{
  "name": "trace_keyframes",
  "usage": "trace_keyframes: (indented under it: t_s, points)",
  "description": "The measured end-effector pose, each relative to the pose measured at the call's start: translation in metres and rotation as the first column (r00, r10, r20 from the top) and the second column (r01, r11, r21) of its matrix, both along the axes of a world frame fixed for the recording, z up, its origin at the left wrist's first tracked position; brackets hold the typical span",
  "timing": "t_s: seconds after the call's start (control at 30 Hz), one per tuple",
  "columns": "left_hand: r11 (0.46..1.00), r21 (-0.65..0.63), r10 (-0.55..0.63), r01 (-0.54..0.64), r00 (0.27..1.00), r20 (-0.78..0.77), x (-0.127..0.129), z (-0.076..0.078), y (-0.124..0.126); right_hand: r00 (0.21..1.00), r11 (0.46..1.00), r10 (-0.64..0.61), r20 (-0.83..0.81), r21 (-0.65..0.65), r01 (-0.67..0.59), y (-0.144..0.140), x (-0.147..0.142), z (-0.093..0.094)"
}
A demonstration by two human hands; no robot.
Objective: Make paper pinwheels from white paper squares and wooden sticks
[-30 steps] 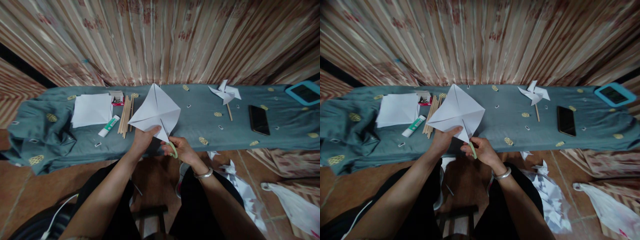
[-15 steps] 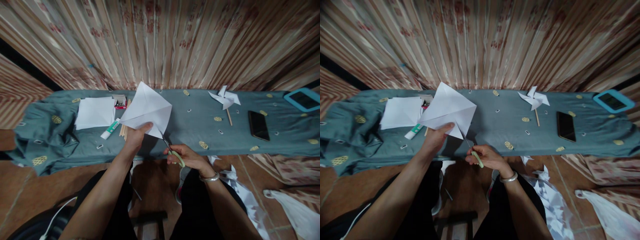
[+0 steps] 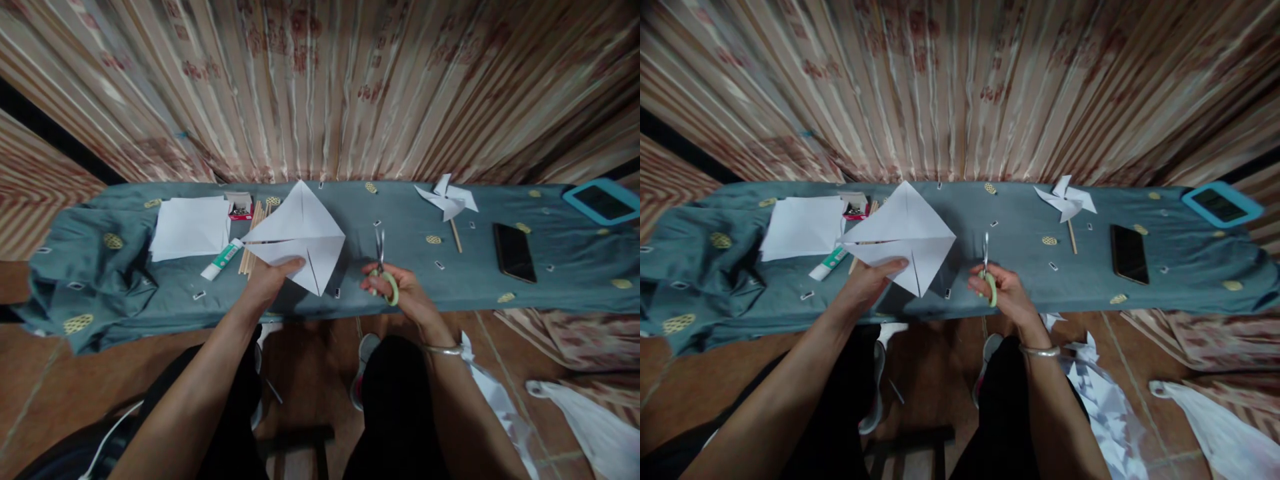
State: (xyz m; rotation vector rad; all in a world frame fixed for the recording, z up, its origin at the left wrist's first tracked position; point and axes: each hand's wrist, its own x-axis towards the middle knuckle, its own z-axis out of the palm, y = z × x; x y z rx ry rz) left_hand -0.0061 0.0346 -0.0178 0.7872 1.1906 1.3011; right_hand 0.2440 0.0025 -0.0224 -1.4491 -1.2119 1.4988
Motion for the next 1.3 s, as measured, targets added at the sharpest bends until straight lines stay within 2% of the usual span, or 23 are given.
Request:
trace_keyframes:
  t_s: [0.07,0.13,0.27,0.43,0.53,0.67,0.8,0.9,1.03,1.13,1.23,1.3]
  points:
    - [0.995,-0.077,-0.061,0.062,0.998,0.010,0.003,-0.003,-0.005,0.983,0.980,-0.182,0.015,0.086,0.180,0.007,0.001,-0.004]
    - [0.982,-0.138,-0.126,0.128,0.992,0.020,0.007,-0.006,-0.010,0.966,0.958,-0.258,-0.003,0.131,0.256,0.012,0.001,-0.007]
    - [0.954,-0.191,-0.227,0.230,0.973,0.035,0.012,-0.010,-0.019,0.980,0.974,-0.193,-0.041,0.114,0.196,0.016,-0.001,-0.007]
    - [0.941,-0.201,-0.277,0.273,0.961,0.012,0.012,-0.010,-0.023,0.989,0.997,-0.076,-0.124,-0.007,0.076,0.014,-0.006,-0.004]
    - [0.931,-0.179,-0.302,0.318,0.947,0.110,0.012,-0.005,-0.021,0.982,0.996,-0.083,-0.167,-0.041,0.077,0.014,-0.010,-0.002]
    - [0.941,-0.083,-0.294,0.329,0.913,0.284,0.013,0.001,-0.017,0.936,0.961,-0.270,-0.225,-0.011,0.275,0.016,-0.020,-0.005]
    - [0.936,-0.004,-0.334,0.353,0.890,0.310,0.019,0.001,-0.016,0.882,0.905,-0.403,-0.246,0.040,0.424,0.019,-0.035,-0.012]
    - [0.950,-0.007,-0.304,0.313,0.926,0.225,0.028,-0.001,-0.018,0.893,0.903,-0.399,-0.209,0.077,0.422,0.019,-0.047,-0.015]
    - [0.991,-0.008,-0.136,0.137,0.987,0.090,0.039,-0.007,-0.019,0.920,0.922,-0.349,-0.180,0.111,0.371,0.016,-0.060,-0.013]
    - [0.999,0.027,-0.045,0.046,0.999,-0.012,0.039,-0.012,-0.015,0.943,0.935,-0.305,-0.132,0.149,0.323,0.013,-0.062,-0.010]
    - [0.998,0.069,0.017,-0.012,0.997,-0.072,0.033,-0.013,-0.009,0.979,0.967,-0.194,-0.065,0.153,0.202,0.007,-0.057,-0.006]
    - [0.992,0.117,0.068,-0.054,0.990,-0.120,0.025,-0.011,-0.004,0.997,0.990,-0.064,-0.053,0.124,0.070,0.001,-0.052,-0.002]
